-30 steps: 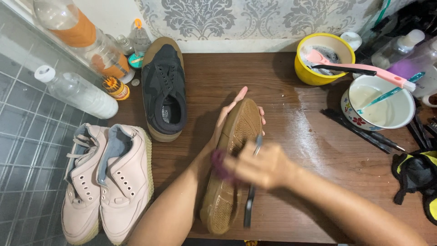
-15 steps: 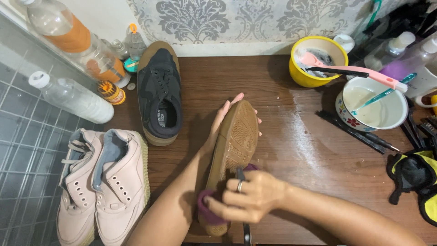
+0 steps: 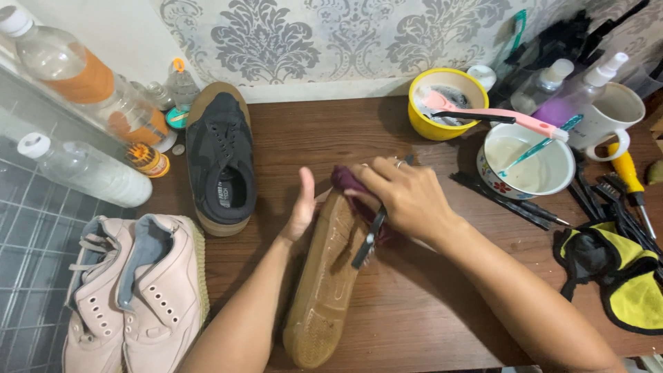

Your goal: The person is brushing the side of a shoe sole with a small brush and cleaning solution, then wiping it with a cloth.

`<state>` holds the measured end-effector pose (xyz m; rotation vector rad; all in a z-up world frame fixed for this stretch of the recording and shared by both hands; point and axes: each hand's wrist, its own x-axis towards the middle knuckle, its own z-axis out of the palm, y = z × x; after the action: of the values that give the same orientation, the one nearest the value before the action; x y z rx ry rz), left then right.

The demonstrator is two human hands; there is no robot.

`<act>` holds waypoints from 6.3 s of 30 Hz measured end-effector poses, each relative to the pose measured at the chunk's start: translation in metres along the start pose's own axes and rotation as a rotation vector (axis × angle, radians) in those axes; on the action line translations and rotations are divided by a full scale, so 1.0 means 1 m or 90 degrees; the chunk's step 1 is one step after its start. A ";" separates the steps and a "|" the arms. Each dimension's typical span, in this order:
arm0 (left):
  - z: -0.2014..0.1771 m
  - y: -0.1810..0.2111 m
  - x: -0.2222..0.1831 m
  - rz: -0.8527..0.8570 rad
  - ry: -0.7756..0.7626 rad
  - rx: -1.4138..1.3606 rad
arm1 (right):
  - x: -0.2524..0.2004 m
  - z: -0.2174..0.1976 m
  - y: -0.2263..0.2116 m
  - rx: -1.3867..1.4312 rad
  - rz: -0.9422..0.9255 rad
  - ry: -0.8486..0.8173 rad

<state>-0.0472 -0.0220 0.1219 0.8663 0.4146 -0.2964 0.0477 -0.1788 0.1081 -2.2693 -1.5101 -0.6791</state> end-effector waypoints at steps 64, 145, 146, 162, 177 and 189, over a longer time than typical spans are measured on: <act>-0.057 -0.027 0.064 0.025 -0.266 -0.293 | -0.010 -0.073 0.091 -0.268 0.418 -0.109; -0.110 -0.046 0.100 -0.064 -0.309 -0.339 | -0.012 0.022 0.042 0.211 0.036 0.251; -0.111 -0.047 0.101 -0.055 -0.292 -0.334 | -0.011 0.020 0.039 0.227 0.051 0.250; -0.145 -0.079 0.108 0.037 -0.100 -0.275 | -0.010 0.026 0.059 0.301 0.115 0.241; -0.108 -0.087 0.083 0.055 -0.147 -0.221 | -0.017 0.037 0.058 0.418 0.148 0.215; -0.139 -0.091 0.092 0.098 -0.180 -0.151 | -0.020 0.042 0.059 0.437 0.166 0.200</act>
<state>-0.0356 0.0234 -0.0627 0.6084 0.1153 -0.2177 0.1041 -0.1953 0.0618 -1.6942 -1.0539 -0.3425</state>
